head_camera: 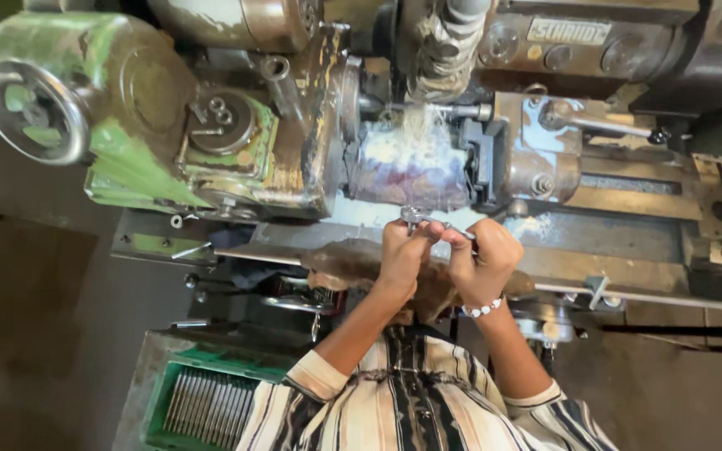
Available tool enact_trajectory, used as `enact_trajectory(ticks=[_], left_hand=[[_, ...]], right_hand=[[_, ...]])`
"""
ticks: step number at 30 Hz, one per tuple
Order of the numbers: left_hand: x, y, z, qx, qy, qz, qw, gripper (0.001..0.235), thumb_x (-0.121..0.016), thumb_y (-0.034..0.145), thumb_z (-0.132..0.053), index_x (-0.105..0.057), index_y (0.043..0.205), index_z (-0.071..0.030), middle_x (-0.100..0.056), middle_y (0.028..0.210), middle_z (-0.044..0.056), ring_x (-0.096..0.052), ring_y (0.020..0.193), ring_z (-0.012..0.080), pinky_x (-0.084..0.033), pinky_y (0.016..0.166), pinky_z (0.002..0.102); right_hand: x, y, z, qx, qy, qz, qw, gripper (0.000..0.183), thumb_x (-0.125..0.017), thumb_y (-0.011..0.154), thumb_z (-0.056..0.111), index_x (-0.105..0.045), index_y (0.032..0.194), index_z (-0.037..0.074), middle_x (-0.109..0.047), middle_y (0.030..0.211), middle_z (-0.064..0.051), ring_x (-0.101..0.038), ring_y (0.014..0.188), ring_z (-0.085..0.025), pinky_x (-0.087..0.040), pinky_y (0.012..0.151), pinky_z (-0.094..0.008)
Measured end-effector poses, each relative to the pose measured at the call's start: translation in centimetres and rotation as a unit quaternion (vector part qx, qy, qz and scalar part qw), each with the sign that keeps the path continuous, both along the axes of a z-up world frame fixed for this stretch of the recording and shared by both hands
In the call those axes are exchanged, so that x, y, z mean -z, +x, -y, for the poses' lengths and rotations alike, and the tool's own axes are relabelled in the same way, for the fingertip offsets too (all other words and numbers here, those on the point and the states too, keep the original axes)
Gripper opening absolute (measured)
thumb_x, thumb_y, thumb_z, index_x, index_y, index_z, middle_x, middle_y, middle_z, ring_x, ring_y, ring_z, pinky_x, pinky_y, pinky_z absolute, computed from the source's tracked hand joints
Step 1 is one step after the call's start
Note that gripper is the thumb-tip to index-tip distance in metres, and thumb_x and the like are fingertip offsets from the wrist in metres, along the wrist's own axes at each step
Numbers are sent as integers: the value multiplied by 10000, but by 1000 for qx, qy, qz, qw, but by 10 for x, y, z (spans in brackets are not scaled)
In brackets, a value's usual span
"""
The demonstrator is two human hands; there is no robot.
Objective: The person operates a metal turning machine, repeatedly picking up cylindrical metal rods from a green bin, inserting them into the machine's chuck, and using a tool to adjust the setup. The person then removes the rods and places them back into the bin.
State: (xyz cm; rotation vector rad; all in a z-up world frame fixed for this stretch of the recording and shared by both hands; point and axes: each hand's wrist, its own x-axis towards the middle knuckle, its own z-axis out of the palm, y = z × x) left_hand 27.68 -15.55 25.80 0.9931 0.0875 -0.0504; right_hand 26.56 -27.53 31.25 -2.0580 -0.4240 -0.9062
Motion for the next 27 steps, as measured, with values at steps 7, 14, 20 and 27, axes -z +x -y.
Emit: enact_trajectory(ticks=[7, 14, 20, 27], left_hand=[[9, 38, -1, 63, -25, -146, 987, 284, -756, 905, -345, -621, 761, -142, -407, 552, -111, -299, 416, 17, -183, 374, 234], [123, 152, -23, 133, -191, -210, 950, 224, -755, 888, -305, -628, 957, -133, -628, 793, 14, -611, 690, 154, -512, 620, 323], [228, 273, 21, -77, -241, -228, 940, 333, -757, 834, -115, -626, 1132, -184, -633, 1113, 18, -584, 1100, 246, -461, 976, 383], [259, 354, 62, -152, -370, -260, 879, 261, -739, 885, -185, -661, 1127, -126, -639, 1106, 14, -613, 1039, 187, -489, 911, 335]], right_hand=[[24, 40, 4, 47, 2, -79, 996, 425, -733, 986, 206, -459, 733, 1, -422, 632, -157, -429, 563, -333, -329, 542, -418], [47, 106, 96, 20, -63, -79, 995, 308, -585, 1121, 150, -531, 860, -6, -515, 789, -177, -537, 721, -348, -422, 677, -436], [43, 190, 239, 196, -385, -13, 902, 489, -786, 896, 431, -639, 928, -34, -587, 965, -239, -562, 913, -392, -462, 768, -497], [88, 282, 361, 268, -544, -329, 723, 515, -789, 791, 511, -814, 954, 24, -757, 1044, -223, -692, 1043, -401, -547, 875, -487]])
